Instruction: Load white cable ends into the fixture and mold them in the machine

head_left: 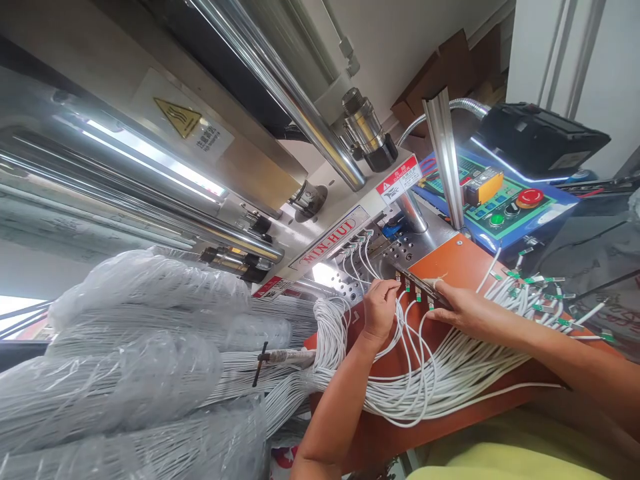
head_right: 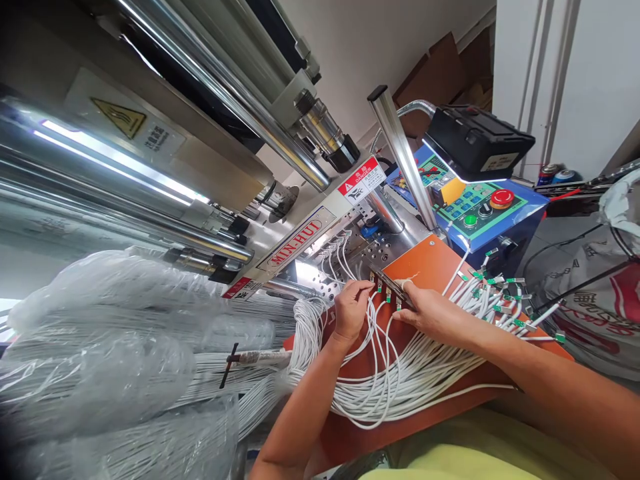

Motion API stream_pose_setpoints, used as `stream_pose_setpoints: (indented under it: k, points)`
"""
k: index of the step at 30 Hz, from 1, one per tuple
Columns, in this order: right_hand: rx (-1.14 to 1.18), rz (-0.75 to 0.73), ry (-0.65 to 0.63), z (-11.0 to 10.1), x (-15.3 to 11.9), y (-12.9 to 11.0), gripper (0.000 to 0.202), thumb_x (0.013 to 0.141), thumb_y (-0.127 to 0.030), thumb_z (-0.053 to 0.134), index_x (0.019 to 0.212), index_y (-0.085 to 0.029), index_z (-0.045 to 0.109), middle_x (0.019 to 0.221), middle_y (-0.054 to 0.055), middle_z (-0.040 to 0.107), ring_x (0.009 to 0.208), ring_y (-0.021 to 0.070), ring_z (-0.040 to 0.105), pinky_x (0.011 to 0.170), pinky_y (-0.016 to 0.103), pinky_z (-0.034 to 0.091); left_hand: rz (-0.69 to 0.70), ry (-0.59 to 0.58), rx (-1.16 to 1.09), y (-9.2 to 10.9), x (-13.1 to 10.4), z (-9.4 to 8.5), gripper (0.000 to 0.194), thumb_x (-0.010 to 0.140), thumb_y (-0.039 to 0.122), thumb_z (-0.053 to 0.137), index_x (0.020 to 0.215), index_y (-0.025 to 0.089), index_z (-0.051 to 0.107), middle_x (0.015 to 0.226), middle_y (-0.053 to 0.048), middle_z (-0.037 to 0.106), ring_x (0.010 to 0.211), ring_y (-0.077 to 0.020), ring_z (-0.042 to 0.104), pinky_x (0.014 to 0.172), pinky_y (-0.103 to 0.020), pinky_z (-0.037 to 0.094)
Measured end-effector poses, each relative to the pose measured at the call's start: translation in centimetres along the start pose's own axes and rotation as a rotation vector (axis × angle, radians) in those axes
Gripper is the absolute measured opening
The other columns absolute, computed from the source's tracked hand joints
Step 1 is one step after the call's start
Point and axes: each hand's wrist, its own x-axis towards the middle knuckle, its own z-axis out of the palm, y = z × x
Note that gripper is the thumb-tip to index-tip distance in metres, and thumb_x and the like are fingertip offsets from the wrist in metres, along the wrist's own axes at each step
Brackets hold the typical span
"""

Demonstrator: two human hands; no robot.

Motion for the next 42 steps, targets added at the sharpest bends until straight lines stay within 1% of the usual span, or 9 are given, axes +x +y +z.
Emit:
stream_pose_setpoints:
  k: [6, 14, 24, 27, 30, 34, 38, 40, 42]
  points:
    - [0.013, 0.02, -0.013, 0.0, 0.1, 0.1, 0.054, 0.087, -0.043, 0.053, 0.136, -0.025, 0.039, 0.106, 0.005, 0.067, 0.097, 0.0242, 0.062, 0.086, 0.035, 0.045, 0.073, 0.021, 0.06, -0.5, 0.0, 0.2, 0.023, 0.082, 0.006, 0.056, 0.088, 0.02, 0.072, 0.081, -0.003, 0.068, 0.079, -0.0156, 0.061, 0.075, -0.028, 0.047]
    - [0.025, 0.015, -0.002, 0.1, 0.4, 0.6, 0.05, 0.084, -0.044, 0.055, 0.13, -0.024, 0.044, 0.105, 0.007, 0.067, 0.096, 0.0247, 0.062, 0.087, 0.037, 0.045, 0.12, 0.05, 0.058, -0.5, -0.1, 0.4, 0.024, 0.082, 0.003, 0.054, 0.088, 0.019, 0.071, 0.081, -0.003, 0.069, 0.079, -0.015, 0.061, 0.075, -0.027, 0.049]
    - [-0.055, 0.013, -0.005, 0.2, 0.4, 0.1, 0.039, 0.085, -0.044, 0.052, 0.118, -0.023, 0.047, 0.088, 0.003, 0.065, 0.079, 0.0208, 0.061, 0.07, 0.03, 0.044, 0.079, 0.081, 0.063, -0.8, 0.3, 0.7, 0.02, 0.082, 0.005, 0.057, 0.084, 0.019, 0.072, 0.08, -0.003, 0.068, 0.076, -0.0139, 0.061, 0.074, -0.026, 0.048]
    - [-0.174, 0.019, 0.009, 0.3, 0.4, -0.1, 0.04, 0.086, -0.039, 0.051, 0.122, -0.023, 0.043, 0.087, 0.004, 0.066, 0.079, 0.0221, 0.063, 0.066, 0.03, 0.042, 0.06, 0.075, 0.056, -0.6, 0.3, 0.8, 0.021, 0.081, 0.003, 0.057, 0.082, 0.019, 0.072, 0.078, -0.003, 0.067, 0.077, -0.0144, 0.06, 0.074, -0.027, 0.048]
    - [-0.421, 0.041, -0.001, 0.1, -0.1, -0.4, 0.045, 0.084, -0.03, 0.052, 0.126, -0.022, 0.04, 0.086, 0.005, 0.069, 0.081, 0.0259, 0.066, 0.062, 0.03, 0.038, 0.056, 0.047, 0.038, 0.1, 0.1, 0.8, 0.018, 0.079, 0.004, 0.062, 0.079, 0.019, 0.072, 0.077, -0.002, 0.066, 0.082, -0.0158, 0.058, 0.075, -0.027, 0.047]
    - [-0.822, 0.087, -0.033, -0.4, -1.1, -0.8, 0.035, 0.083, -0.03, 0.056, 0.116, -0.018, 0.048, 0.075, 0.008, 0.069, 0.071, 0.0306, 0.067, 0.053, 0.032, 0.03, 0.122, 0.001, 0.061, 0.8, -0.1, 1.5, 0.014, 0.078, 0.007, 0.067, 0.076, 0.021, 0.071, 0.075, -0.001, 0.068, 0.085, -0.0175, 0.054, 0.08, -0.03, 0.045]
    - [-1.063, 0.141, -0.089, -0.7, -1.7, -1.4, 0.031, 0.084, -0.028, 0.058, 0.109, -0.01, 0.054, 0.069, 0.013, 0.068, 0.068, 0.034, 0.068, 0.05, 0.034, 0.026, 0.161, -0.043, 0.083, 0.9, 0.1, 2.4, 0.014, 0.077, 0.008, 0.069, 0.071, 0.021, 0.071, 0.077, -0.001, 0.069, 0.083, -0.0175, 0.054, 0.08, -0.03, 0.044]
    - [-1.128, 0.131, -0.093, -1.2, -1.4, -1.7, 0.023, 0.081, -0.03, 0.061, 0.098, -0.013, 0.059, 0.068, 0.013, 0.069, 0.07, 0.0354, 0.068, 0.05, 0.035, 0.027, 0.167, -0.051, 0.068, 1.0, 0.3, 2.4, 0.015, 0.076, 0.008, 0.07, 0.071, 0.021, 0.071, 0.078, -0.001, 0.07, 0.084, -0.0175, 0.054, 0.08, -0.03, 0.044]
    - [-1.142, 0.087, -0.074, -1.8, -0.2, -2.1, 0.022, 0.082, -0.037, 0.06, 0.092, -0.018, 0.06, 0.068, 0.01, 0.069, 0.068, 0.034, 0.068, 0.05, 0.035, 0.031, 0.177, -0.056, 0.042, 1.2, 0.4, 1.6, 0.013, 0.075, 0.009, 0.071, 0.075, 0.023, 0.072, 0.08, 0.0, 0.07, 0.085, -0.0175, 0.055, 0.082, -0.031, 0.043]
